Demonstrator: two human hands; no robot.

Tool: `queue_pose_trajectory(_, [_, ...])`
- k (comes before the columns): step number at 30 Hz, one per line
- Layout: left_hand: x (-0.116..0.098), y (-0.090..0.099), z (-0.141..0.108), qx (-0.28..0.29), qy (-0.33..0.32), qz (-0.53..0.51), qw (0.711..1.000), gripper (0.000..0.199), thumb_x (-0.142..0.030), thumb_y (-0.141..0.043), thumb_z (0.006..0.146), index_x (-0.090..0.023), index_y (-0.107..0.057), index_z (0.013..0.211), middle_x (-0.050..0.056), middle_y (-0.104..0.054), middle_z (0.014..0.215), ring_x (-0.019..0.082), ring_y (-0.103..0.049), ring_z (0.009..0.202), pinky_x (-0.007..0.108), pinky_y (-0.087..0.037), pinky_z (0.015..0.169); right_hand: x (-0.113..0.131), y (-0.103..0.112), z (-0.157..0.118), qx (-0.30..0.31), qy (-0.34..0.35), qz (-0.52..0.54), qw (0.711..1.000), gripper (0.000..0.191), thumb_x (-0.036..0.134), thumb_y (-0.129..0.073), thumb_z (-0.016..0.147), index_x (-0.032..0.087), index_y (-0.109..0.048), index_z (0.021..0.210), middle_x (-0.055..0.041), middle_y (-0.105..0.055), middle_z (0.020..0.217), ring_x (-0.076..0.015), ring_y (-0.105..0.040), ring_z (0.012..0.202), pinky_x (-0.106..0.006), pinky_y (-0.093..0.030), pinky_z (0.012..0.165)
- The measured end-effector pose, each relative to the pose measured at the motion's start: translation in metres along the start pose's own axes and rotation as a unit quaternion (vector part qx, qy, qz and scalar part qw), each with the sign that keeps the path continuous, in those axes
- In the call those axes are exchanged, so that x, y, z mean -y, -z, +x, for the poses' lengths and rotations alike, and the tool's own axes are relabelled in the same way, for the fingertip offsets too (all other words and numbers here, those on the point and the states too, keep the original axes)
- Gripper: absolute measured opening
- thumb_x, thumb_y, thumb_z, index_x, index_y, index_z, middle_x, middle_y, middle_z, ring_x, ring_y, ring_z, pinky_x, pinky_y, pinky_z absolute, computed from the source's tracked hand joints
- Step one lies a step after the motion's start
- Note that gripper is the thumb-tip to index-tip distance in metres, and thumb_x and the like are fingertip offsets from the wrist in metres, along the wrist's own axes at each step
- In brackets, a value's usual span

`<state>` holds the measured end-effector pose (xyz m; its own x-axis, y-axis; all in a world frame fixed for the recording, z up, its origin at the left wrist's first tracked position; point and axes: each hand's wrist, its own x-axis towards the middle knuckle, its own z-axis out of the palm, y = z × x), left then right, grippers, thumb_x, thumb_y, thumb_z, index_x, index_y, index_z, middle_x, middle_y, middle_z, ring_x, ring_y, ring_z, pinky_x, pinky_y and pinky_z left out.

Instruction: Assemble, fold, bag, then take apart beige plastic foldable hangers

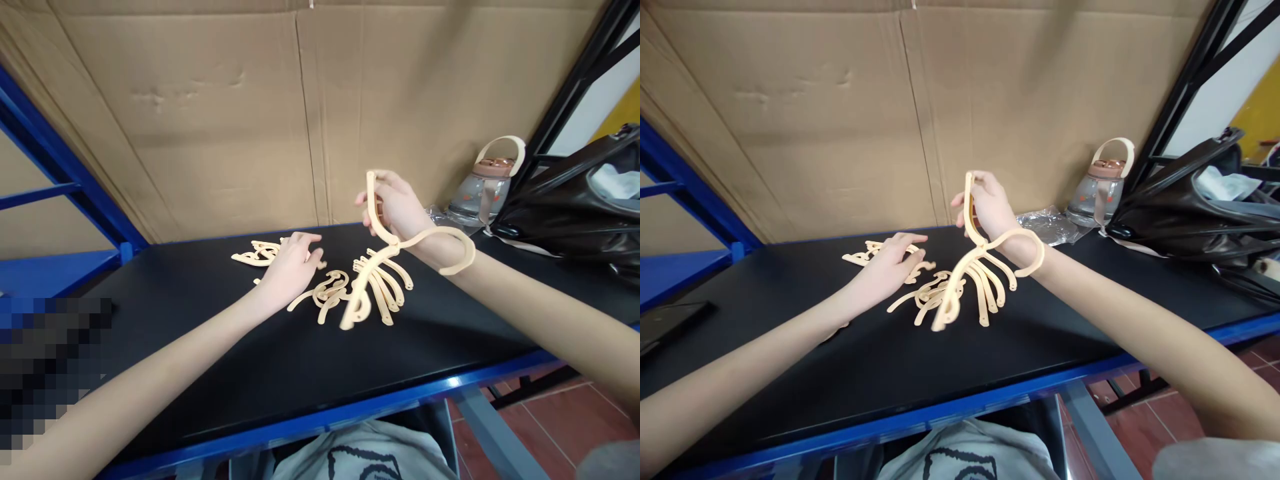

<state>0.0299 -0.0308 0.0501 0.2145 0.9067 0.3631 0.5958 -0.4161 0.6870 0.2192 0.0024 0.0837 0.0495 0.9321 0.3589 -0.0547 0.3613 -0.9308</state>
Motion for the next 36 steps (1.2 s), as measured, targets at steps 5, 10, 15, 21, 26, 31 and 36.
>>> queue_pose_trajectory(5, [-0.033,-0.008,-0.011,0.207,0.045,-0.309,0.927,0.038,-0.048,-0.046,0.091,-0.016,-0.066,0.099,0.006,-0.063,0.082,0.017,-0.06,0.078,0.029,-0.047,0.075,0.001,-0.006,-0.004,-0.029,0.128,0.066,0.989,0.044,0.039,-0.047,0.091,0.035,-0.028,0.131,-0.0002,-0.064,0.103,-0.0136,-0.065,0.072,-0.026,-0.052,0.061])
queue_pose_trajectory(10, [-0.044,0.002,-0.015,0.221,0.094,-0.359,0.902,0.02,-0.036,-0.064,0.084,-0.016,-0.064,0.083,-0.008,-0.025,0.057,0.005,-0.021,0.045,0.017,-0.019,0.042,-0.005,0.014,-0.016,-0.083,0.192,-0.09,0.974,0.033,0.034,-0.039,0.094,0.032,-0.047,0.126,-0.0044,-0.057,0.127,-0.0226,-0.058,0.11,-0.038,-0.05,0.084])
queue_pose_trajectory(15, [-0.033,0.022,-0.01,0.235,0.099,-0.208,0.944,0.027,-0.037,-0.061,0.085,-0.016,-0.055,0.068,-0.007,-0.025,0.056,0.006,-0.019,0.047,0.021,-0.013,0.042,0.001,0.034,-0.042,-0.077,0.376,-0.388,0.838,0.033,0.022,-0.041,0.093,0.026,-0.058,0.121,-0.0092,-0.051,0.134,-0.0291,-0.047,0.124,-0.052,-0.037,0.1])
queue_pose_trajectory(21, [-0.041,0.033,-0.007,0.285,0.105,-0.091,0.949,0.038,-0.038,-0.062,0.081,-0.018,-0.041,0.056,-0.006,-0.027,0.051,0.008,-0.021,0.047,0.023,-0.016,0.044,0.007,0.019,-0.054,0.219,0.526,-0.552,0.608,0.026,0.017,-0.039,0.098,0.014,-0.062,0.109,-0.0096,-0.067,0.106,-0.0211,-0.06,0.097,-0.04,-0.045,0.09])
queue_pose_trajectory(26, [-0.037,0.038,-0.003,0.319,0.123,-0.122,0.932,0.035,-0.034,-0.06,0.079,-0.019,-0.039,0.056,-0.006,-0.023,0.052,0.007,-0.017,0.047,0.024,-0.014,0.044,0.007,0.016,-0.059,0.253,0.499,-0.591,0.581,0.028,0.02,-0.036,0.1,0.01,-0.062,0.102,-0.0072,-0.063,0.084,-0.018,-0.056,0.074,-0.03,-0.043,0.065])
queue_pose_trajectory(31, [-0.031,0.034,0.002,0.323,0.123,-0.156,0.926,0.037,-0.032,-0.068,0.072,-0.02,-0.038,0.055,-0.007,-0.023,0.052,0.006,-0.016,0.045,0.025,-0.01,0.043,0.005,0.009,-0.063,0.197,0.512,-0.667,0.504,0.027,0.005,-0.033,0.095,0.008,-0.06,0.095,-0.0061,-0.056,0.076,-0.0179,-0.053,0.068,-0.029,-0.038,0.058])
queue_pose_trajectory(36, [-0.03,0.022,0.005,0.261,0.132,-0.172,0.941,0.034,-0.032,-0.069,0.071,-0.019,-0.041,0.057,-0.007,-0.023,0.053,0.006,-0.017,0.045,0.024,-0.009,0.043,-0.009,0.002,-0.058,0.157,0.513,-0.706,0.461,0.032,0.002,-0.026,0.095,0.007,-0.058,0.096,-0.0079,-0.057,0.077,-0.0179,-0.054,0.068,-0.028,-0.035,0.052])
